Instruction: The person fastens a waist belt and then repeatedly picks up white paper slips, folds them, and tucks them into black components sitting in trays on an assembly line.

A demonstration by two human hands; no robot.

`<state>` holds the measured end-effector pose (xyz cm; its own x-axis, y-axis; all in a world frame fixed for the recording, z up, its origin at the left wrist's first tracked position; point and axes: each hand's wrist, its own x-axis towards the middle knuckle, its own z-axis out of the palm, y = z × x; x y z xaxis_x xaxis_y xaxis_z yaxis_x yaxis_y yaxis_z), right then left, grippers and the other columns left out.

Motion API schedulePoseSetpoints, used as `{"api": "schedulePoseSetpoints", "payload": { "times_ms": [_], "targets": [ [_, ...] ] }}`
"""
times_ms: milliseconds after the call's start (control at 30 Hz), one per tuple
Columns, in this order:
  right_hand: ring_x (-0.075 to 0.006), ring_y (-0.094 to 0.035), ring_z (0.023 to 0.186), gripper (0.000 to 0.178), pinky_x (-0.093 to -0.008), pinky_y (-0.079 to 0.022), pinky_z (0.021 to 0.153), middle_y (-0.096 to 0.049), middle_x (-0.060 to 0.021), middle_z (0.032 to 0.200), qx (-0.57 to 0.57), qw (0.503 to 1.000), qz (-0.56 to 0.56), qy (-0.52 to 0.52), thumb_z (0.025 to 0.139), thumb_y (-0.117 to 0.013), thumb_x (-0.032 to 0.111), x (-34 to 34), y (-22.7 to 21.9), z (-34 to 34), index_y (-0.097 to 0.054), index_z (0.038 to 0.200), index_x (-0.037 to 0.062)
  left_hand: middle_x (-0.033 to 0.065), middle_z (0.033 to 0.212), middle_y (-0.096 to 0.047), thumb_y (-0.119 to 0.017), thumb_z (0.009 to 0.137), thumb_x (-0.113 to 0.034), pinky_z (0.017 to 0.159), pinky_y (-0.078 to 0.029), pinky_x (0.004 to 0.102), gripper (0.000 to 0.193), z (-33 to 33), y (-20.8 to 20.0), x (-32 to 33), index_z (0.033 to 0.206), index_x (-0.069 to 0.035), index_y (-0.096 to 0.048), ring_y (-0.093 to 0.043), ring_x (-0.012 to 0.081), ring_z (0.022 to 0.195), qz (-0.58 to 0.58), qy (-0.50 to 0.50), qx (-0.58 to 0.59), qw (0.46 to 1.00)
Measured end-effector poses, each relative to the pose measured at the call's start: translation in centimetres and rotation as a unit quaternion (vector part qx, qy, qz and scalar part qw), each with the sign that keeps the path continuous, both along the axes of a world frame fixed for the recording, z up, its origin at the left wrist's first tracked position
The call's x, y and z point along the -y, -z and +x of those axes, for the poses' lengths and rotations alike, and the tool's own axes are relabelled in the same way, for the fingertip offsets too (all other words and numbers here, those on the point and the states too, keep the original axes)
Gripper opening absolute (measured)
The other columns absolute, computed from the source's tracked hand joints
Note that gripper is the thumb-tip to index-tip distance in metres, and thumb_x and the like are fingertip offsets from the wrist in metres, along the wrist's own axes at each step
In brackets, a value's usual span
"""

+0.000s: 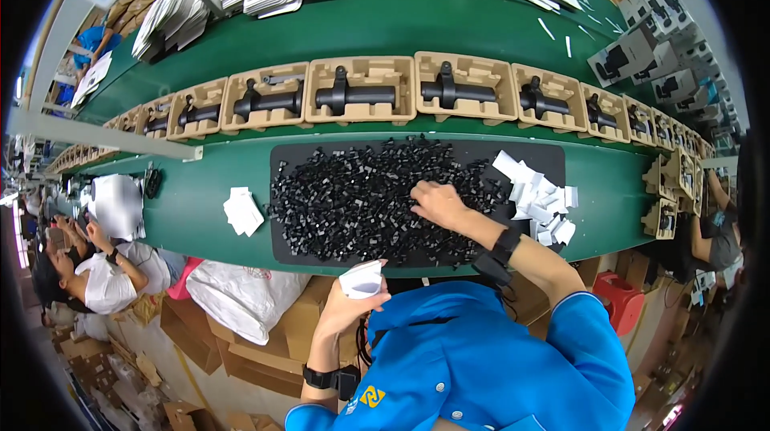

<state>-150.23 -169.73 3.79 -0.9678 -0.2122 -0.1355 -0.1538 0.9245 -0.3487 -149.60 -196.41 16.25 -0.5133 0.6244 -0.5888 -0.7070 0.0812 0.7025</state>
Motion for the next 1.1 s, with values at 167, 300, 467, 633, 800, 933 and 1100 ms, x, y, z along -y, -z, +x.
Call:
{"api": "schedulePoseSetpoints", "payload": {
  "times_ms": [167,300,467,633,800,933,1100],
  "targets": [
    [-0.0260,-0.063,0.070,0.009,-0.0360,-0.053,0.057,-0.060,-0.0117,0.076,-0.011,0.995,0.075,-0.059,0.069,-0.057,0.010,2.1,1.1,-0.8,-0.059,0.076,0.0036,0.0080,0.083,-0.059,-0.070,0.068,0.002,0.052,-0.053,0.0260,0.060,0.5,2.3,0.1,0.123,0.004,-0.045,-0.060,0.0164,0.074,-0.001,-0.071,0.011,0.997],
    [-0.0294,-0.065,0.064,0.008,-0.0377,-0.053,0.059,-0.064,-0.0159,0.074,-0.008,0.998,0.039,-0.041,0.070,-0.057,0.006,3.3,0.9,-0.8,-0.062,0.071,0.0001,0.0089,0.084,-0.059,-0.070,0.067,0.002,0.053,-0.055,0.0283,0.064,0.2,2.0,-0.1,0.124,0.003,-0.043,-0.060,0.0200,0.078,0.012,-0.066,0.002,0.998],
    [-0.0252,-0.065,0.063,0.011,-0.0346,-0.053,0.057,-0.065,-0.0131,0.074,-0.031,0.987,-0.154,0.026,0.076,-0.063,0.011,1.2,-1.3,-0.6,-0.064,0.077,-0.0006,0.0095,0.083,-0.058,-0.070,0.065,0.005,0.053,-0.056,0.0303,0.064,-1.3,1.1,-1.4,0.123,0.004,-0.043,-0.060,0.0214,0.078,0.039,-0.035,-0.009,0.999],
    [-0.0075,-0.063,0.063,0.013,-0.0203,-0.049,0.049,-0.068,-0.0059,0.075,0.164,0.817,-0.508,0.219,0.079,-0.069,0.012,1.0,-21.4,2.3,-0.070,0.088,0.0025,0.0090,0.094,-0.061,-0.075,0.063,0.004,0.072,-0.052,0.0294,0.060,-2.5,-0.7,-2.7,0.118,0.003,-0.050,-0.059,0.0149,0.086,0.016,0.094,-0.123,0.988],
    [-0.0193,-0.065,0.065,0.014,-0.0263,-0.053,0.055,-0.066,-0.0076,0.080,-0.137,0.939,-0.314,0.001,0.074,-0.071,0.007,1.4,-22.5,5.2,-0.068,0.087,0.0019,0.0080,0.108,-0.061,-0.073,0.067,-0.002,0.086,-0.045,0.0252,0.053,-3.4,-5.4,-6.3,0.117,0.000,-0.055,-0.057,0.0129,0.097,0.095,0.158,-0.144,0.972],
    [-0.0241,-0.063,0.071,0.024,-0.0332,-0.052,0.054,-0.061,-0.0101,0.086,-0.056,0.968,-0.234,-0.072,0.076,-0.064,0.010,1.5,-24.0,5.9,-0.060,0.098,0.0018,0.0077,0.108,-0.062,-0.069,0.067,-0.002,0.084,-0.046,0.0259,0.052,-3.0,-5.1,-6.3,0.117,-0.002,-0.056,-0.058,0.0127,0.095,0.065,0.195,-0.179,0.962],
    [-0.0303,-0.063,0.061,0.036,-0.0409,-0.048,0.046,-0.061,-0.0176,0.070,0.199,0.964,-0.068,-0.161,0.072,-0.056,0.006,2.2,-25.5,5.7,-0.052,0.106,-0.0045,0.0062,0.108,-0.062,-0.068,0.062,0.003,0.086,-0.046,0.0265,0.053,-2.8,-5.3,-6.5,0.114,-0.002,-0.059,-0.058,0.0132,0.097,0.073,0.191,-0.194,0.960]
  ]
}}
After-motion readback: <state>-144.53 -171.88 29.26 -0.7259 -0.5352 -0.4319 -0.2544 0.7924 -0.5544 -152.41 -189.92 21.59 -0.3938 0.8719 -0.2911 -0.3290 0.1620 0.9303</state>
